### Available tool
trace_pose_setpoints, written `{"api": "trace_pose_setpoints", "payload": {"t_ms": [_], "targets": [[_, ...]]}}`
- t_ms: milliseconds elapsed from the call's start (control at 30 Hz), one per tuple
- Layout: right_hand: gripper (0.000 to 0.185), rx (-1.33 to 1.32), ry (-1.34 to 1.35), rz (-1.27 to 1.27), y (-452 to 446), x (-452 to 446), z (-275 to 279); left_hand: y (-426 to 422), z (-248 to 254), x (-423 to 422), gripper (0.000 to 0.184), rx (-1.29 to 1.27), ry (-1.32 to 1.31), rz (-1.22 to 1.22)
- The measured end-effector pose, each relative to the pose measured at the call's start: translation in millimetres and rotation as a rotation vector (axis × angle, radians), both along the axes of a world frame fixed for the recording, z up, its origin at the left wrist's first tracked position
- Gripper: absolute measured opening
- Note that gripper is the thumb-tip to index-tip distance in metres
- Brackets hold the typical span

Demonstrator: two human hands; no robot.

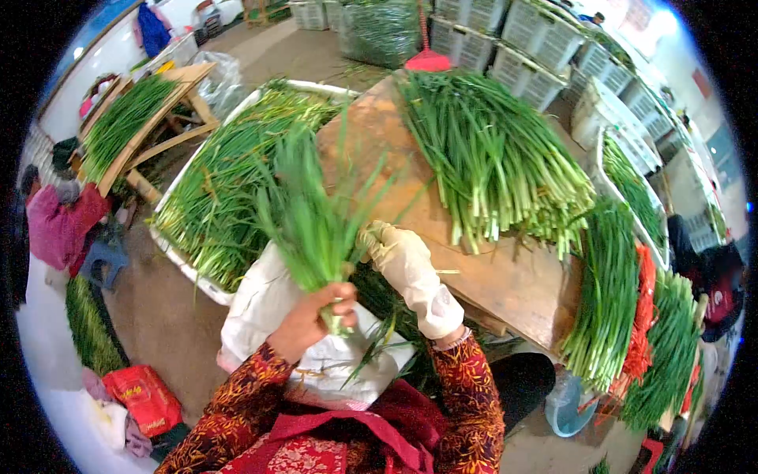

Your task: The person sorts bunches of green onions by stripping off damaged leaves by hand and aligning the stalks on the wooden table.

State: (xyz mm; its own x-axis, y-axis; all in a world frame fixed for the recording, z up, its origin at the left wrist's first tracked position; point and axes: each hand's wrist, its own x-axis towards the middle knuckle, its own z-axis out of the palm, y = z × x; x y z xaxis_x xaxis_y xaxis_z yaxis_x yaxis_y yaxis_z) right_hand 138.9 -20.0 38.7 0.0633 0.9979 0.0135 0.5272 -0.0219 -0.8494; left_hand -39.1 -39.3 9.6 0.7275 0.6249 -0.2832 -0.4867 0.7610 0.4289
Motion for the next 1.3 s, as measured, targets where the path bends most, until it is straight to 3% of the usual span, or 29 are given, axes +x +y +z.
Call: {"api": "trace_pose_setpoints", "payload": {"t_ms": [67,100,133,167,200,233,300,333,367,400,467,600,867,967,1000,1067,1200,1267,1300], "targets": [[0.032,-0.203,0.175,-0.081,-15,7,23,8,3,-11,0.017,0.212,-0.172,0.189],[0.032,-0.154,0.088,0.085,-24,19,13,17,17,-14,0.020,0.230,-0.239,0.316],[0.031,-0.107,0.001,0.255,-32,31,4,24,31,-16,0.035,0.282,-0.251,0.471],[0.030,-0.231,-0.390,0.187,-37,25,18,32,39,-13,0.043,0.319,-0.233,0.538],[0.027,-0.023,-0.472,0.143,-40,35,8,39,44,-11,0.051,0.359,-0.216,0.607],[0.027,0.127,-0.157,-0.091,-35,54,-14,45,43,-7,0.051,0.360,-0.224,0.611],[0.023,0.232,-0.200,-0.360,-33,68,9,53,34,0,0.054,0.307,-0.278,0.427],[0.021,0.191,-0.562,-0.401,-32,66,56,52,27,6,0.048,0.301,-0.276,0.364],[0.026,0.122,-0.655,-0.450,-26,67,72,47,22,12,0.041,0.259,-0.243,0.308],[0.029,0.191,-0.904,-0.451,-18,87,54,41,18,20,0.034,0.217,-0.209,0.249],[0.030,0.020,-0.953,-0.421,-8,103,40,35,4,33,0.023,0.154,-0.254,0.203],[0.030,0.170,-0.963,-0.430,-11,107,28,28,-4,45,0.020,0.053,-0.242,0.146],[0.024,0.168,-0.925,-0.465,-16,101,24,15,-7,60,0.018,0.032,-0.106,0.115],[0.018,0.126,-0.577,-0.352,-39,74,35,16,-4,63,0.020,0.092,-0.071,0.127],[0.019,0.272,-0.505,-0.289,-50,61,32,16,-2,64,0.020,0.133,-0.029,0.125],[0.019,0.100,-0.358,-0.222,-65,34,34,16,-6,68,0.026,0.187,0.052,0.147],[0.020,0.066,-0.402,-0.149,-79,11,20,10,-15,65,0.024,0.216,0.140,0.114],[0.021,0.019,0.036,-0.159,-77,14,16,10,-19,64,0.024,0.168,0.122,0.126],[0.023,0.050,0.074,-0.180,-72,16,16,7,-20,64,0.022,0.201,0.102,0.152]]}}
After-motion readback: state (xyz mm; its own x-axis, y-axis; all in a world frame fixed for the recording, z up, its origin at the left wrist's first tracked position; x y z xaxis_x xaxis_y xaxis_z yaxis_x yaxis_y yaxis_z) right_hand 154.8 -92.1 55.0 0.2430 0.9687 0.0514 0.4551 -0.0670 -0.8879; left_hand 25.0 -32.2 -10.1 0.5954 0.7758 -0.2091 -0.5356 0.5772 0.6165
